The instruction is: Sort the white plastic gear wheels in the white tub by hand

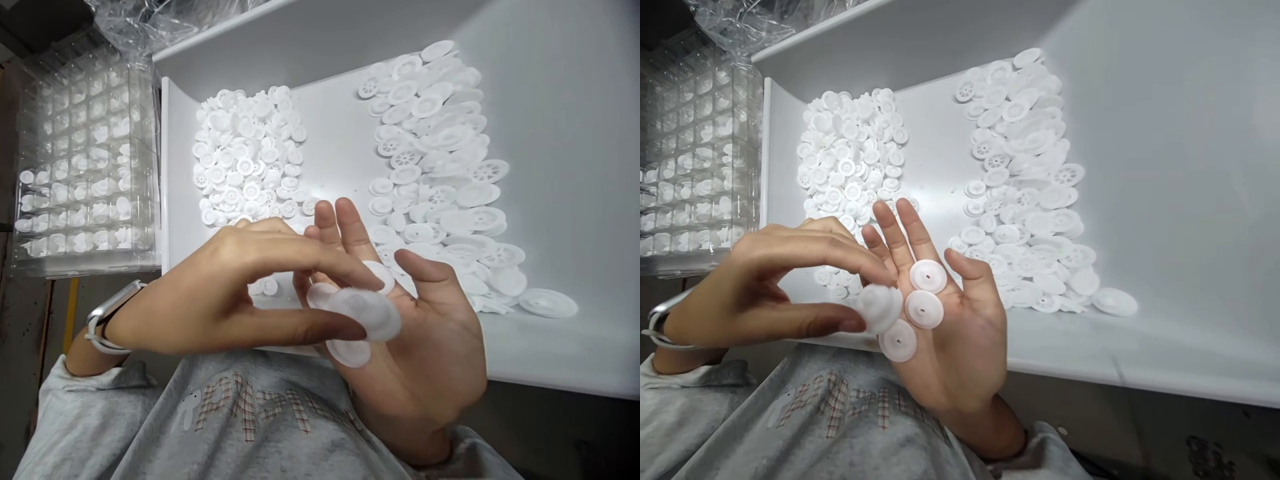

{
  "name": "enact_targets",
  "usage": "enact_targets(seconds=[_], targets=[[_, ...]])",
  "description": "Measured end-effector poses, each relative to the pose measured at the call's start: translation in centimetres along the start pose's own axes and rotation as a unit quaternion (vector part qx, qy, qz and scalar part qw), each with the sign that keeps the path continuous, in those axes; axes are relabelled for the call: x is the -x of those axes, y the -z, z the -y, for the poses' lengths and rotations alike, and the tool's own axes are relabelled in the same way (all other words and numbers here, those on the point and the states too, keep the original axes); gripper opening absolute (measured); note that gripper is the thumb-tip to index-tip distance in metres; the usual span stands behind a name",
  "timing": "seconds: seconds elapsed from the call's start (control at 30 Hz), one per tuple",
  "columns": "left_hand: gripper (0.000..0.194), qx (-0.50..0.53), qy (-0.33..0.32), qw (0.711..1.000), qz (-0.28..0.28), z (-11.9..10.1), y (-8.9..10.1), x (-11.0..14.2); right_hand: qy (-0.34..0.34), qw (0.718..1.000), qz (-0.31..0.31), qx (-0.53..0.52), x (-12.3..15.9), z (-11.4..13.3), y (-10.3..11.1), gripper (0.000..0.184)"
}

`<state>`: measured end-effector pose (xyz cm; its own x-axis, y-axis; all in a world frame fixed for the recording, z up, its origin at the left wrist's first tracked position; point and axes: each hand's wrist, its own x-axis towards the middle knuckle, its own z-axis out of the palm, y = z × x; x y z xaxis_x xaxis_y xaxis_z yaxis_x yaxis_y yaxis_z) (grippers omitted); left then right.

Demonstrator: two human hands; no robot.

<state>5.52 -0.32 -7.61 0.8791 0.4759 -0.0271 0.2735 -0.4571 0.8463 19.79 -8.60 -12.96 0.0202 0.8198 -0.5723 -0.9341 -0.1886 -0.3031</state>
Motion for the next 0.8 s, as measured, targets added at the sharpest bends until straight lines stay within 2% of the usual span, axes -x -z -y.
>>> enact_targets(seconds=[0.17,0.37,0.57,0.8], targets=[[0.033,-0.013,0.004,0.996,-0.09,0.8,-0.7,0.0,-0.006,1.0,-0.018,-0.011,-0.1,0.1,-0.1,0.037],[0.021,-0.023,-0.006,0.995,-0.099,1.1,-1.3,-0.1,-0.012,0.997,-0.08,-0.02,-0.2,-0.3,-0.6,0.034],[0.023,-0.037,-0.032,0.991,-0.127,1.5,-1.8,-0.1,0.008,0.997,-0.076,0.009,0.0,-0.2,-0.4,0.031],[0.02,-0.038,-0.033,0.991,-0.121,1.4,-1.9,-0.1,0.008,0.998,-0.066,0.001,0.2,-0.3,-0.3,0.032]])
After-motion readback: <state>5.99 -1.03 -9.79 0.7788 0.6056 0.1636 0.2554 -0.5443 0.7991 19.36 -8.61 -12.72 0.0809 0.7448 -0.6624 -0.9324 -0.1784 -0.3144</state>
